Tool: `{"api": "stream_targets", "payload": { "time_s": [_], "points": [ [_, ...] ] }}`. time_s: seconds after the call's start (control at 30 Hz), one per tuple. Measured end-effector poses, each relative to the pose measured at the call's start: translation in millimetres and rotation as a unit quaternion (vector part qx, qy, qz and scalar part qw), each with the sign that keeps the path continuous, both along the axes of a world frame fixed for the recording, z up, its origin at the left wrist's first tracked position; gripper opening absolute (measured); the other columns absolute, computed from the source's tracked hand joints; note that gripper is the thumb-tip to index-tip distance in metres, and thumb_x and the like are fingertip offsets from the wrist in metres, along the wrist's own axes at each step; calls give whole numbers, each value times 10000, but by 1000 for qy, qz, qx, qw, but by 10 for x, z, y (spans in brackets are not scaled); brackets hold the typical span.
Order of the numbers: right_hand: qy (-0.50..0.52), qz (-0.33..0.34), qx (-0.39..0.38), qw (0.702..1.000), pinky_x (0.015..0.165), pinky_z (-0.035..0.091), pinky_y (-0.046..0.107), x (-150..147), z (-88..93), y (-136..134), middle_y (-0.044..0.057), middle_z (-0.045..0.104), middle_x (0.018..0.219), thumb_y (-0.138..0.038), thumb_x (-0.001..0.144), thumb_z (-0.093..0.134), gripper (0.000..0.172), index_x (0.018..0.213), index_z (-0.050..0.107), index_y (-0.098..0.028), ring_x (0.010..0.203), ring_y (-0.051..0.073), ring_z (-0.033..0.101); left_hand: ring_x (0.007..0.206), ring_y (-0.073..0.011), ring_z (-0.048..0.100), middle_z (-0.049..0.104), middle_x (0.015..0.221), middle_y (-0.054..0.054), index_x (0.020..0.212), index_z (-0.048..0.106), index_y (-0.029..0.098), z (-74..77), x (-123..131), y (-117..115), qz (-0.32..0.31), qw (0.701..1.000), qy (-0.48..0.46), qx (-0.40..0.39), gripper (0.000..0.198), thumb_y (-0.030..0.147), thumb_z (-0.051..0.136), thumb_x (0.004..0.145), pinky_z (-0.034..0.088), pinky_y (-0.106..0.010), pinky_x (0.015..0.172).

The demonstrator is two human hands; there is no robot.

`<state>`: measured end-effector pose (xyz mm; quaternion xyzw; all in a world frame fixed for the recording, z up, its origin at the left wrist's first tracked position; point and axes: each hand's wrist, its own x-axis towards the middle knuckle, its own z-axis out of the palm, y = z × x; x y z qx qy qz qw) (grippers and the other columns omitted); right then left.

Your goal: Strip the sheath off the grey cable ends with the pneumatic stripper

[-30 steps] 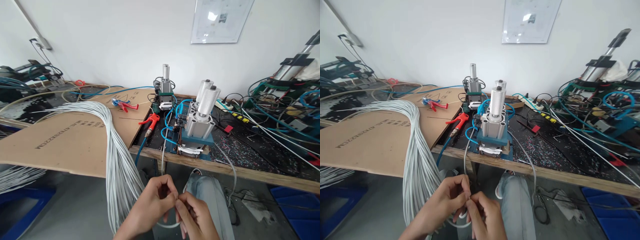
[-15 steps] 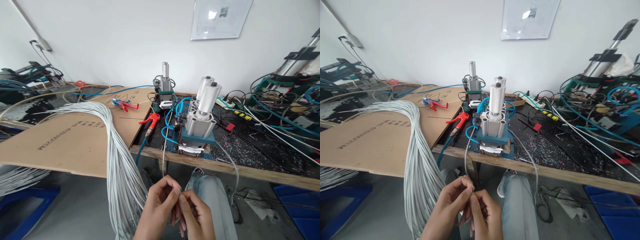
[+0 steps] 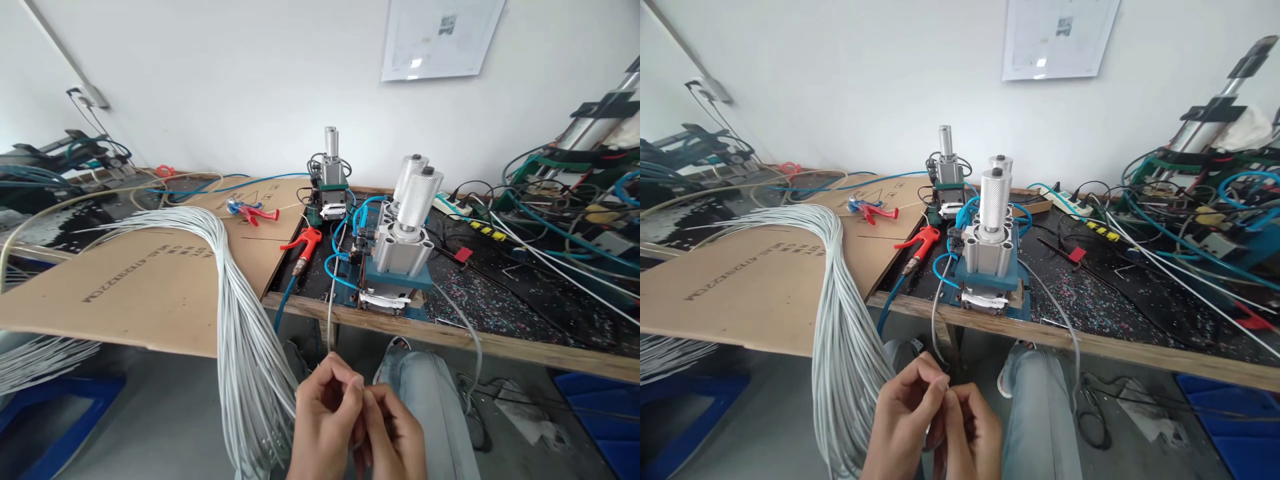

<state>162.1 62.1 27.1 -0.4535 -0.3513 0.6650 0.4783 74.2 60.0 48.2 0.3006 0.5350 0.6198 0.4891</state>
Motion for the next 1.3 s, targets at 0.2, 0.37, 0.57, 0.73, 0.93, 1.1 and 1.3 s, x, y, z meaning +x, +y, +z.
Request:
{"api": "stream_targets", "payload": {
  "time_s": [0.2,0.37,0.57,0.73,0.93,1.1,1.3],
  "points": [
    [41,-51,-5,998,359,287,115,-133,-7,-67,-42,474,464,-780,728,765,670,631,543,-155,365,23,322,349,-74,431,478,511,61,733,576,173,20,-76,1,-118,990,-80,-16,453,568,774,835,423,-180,320],
    [38,-46,7,998,355,290,108,-110,9,-57,-37,479,456,-782,740,754,670,632,556,-151,360,22,327,361,-79,438,476,501,67,782,599,171,21,-113,8,-129,985,-118,-1,418,555,729,883,473,-198,335],
    [30,-47,-2,998,358,297,111,-90,32,-53,-58,424,461,-769,732,770,663,628,548,-153,368,23,329,387,-52,456,518,545,47,750,589,150,64,-143,25,-138,989,-49,-8,452,552,762,861,378,-148,391],
    [41,-48,-2,998,355,294,115,-92,39,-42,-69,410,468,-743,720,799,642,635,567,-151,356,21,332,430,-56,473,520,580,39,727,593,142,92,-191,69,-147,989,0,-12,471,562,770,846,380,-165,436],
    [48,-90,-6,995,365,263,137,-167,23,-76,-69,404,470,-755,721,789,647,624,558,-159,363,28,323,405,-46,447,510,638,40,697,561,154,77,-122,55,-99,995,18,7,457,532,765,853,358,-165,391],
    [26,-111,-12,993,384,237,149,-214,-30,-98,-76,362,441,-789,733,752,656,632,588,-163,370,31,281,444,-52,454,507,685,34,722,581,154,-6,-83,-4,-80,996,27,10,398,476,718,910,384,-167,402],
    [35,-104,-14,994,386,237,150,-216,-13,-81,-62,412,449,-776,730,766,642,640,597,-163,373,32,291,412,-61,449,510,610,44,759,585,173,-59,-125,4,-92,995,23,-4,365,474,705,926,367,-166,393]
  ]
}}
